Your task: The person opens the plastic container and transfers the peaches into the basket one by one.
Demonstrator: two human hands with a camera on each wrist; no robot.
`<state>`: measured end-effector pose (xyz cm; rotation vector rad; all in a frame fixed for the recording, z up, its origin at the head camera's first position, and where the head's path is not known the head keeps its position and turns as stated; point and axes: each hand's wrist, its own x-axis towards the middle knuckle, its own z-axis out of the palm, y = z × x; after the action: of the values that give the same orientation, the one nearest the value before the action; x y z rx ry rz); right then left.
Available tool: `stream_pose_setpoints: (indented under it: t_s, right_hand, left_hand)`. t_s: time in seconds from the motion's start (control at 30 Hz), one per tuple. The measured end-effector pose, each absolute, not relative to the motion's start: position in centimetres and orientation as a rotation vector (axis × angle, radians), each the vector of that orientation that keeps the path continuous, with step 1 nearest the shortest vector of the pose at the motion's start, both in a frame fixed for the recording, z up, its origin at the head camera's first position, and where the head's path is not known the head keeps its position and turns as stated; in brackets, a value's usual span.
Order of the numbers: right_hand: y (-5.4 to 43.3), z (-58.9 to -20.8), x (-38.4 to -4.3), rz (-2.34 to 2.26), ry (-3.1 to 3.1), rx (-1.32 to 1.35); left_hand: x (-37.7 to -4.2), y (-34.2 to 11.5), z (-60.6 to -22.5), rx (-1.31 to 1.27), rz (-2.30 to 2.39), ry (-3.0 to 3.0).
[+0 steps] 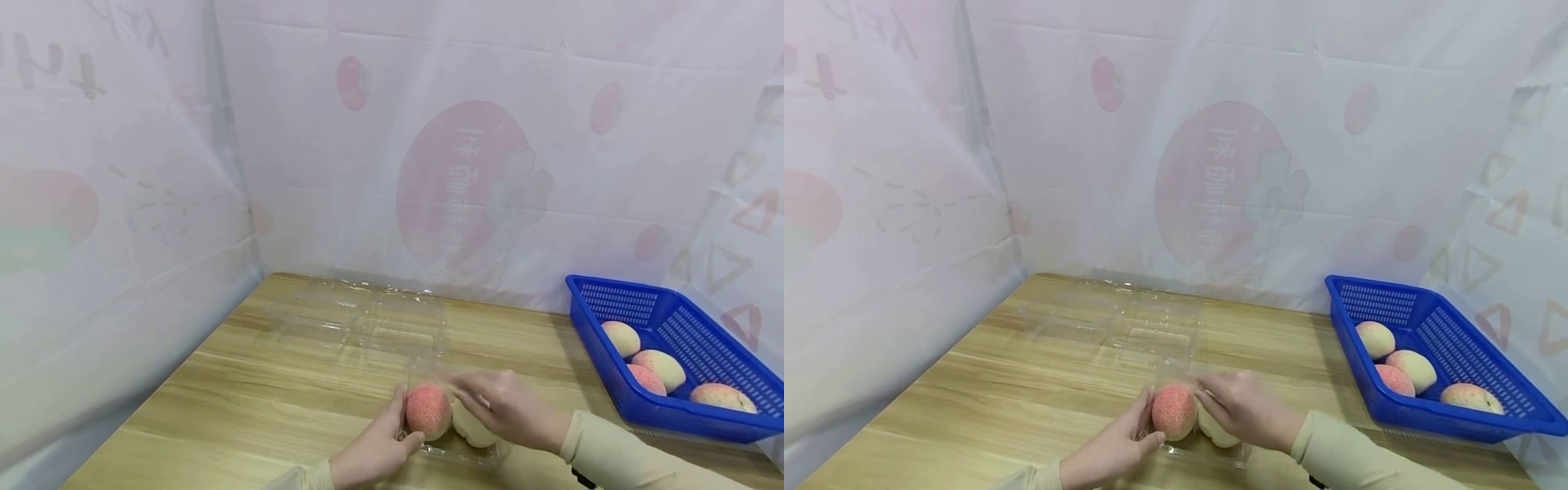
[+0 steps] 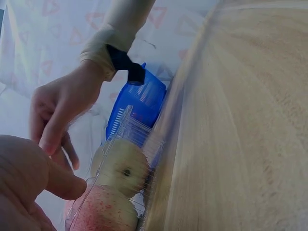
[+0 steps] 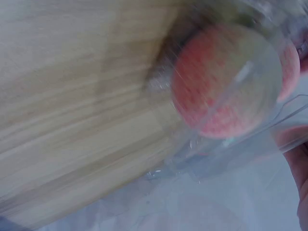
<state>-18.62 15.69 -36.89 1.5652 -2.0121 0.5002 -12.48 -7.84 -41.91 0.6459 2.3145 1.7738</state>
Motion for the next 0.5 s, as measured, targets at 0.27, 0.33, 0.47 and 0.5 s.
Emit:
stream_pose_setpoints:
  t_s: [0.27, 0.33, 0.47, 0.5]
  right_hand:
    - [15.7, -35.8, -18.8, 0.442, -2.048, 1.577]
    - [15.8, -35.6, -18.8, 0.433, -2.060, 1.579]
    - [16.0, -34.9, -19.0, 0.423, -2.086, 1.600]
    - [16.0, -34.6, -19.1, 0.411, -2.105, 1.603]
  left_hand:
    - [-12.3, -7.8, -42.0, 0.659, 1.763, 2.324]
    - [-12.3, -7.8, -41.9, 0.662, 1.769, 2.323]
    - [-12.2, -7.8, -41.8, 0.640, 1.783, 2.300]
    - [-12.2, -7.8, -41.8, 0.630, 1.792, 2.285]
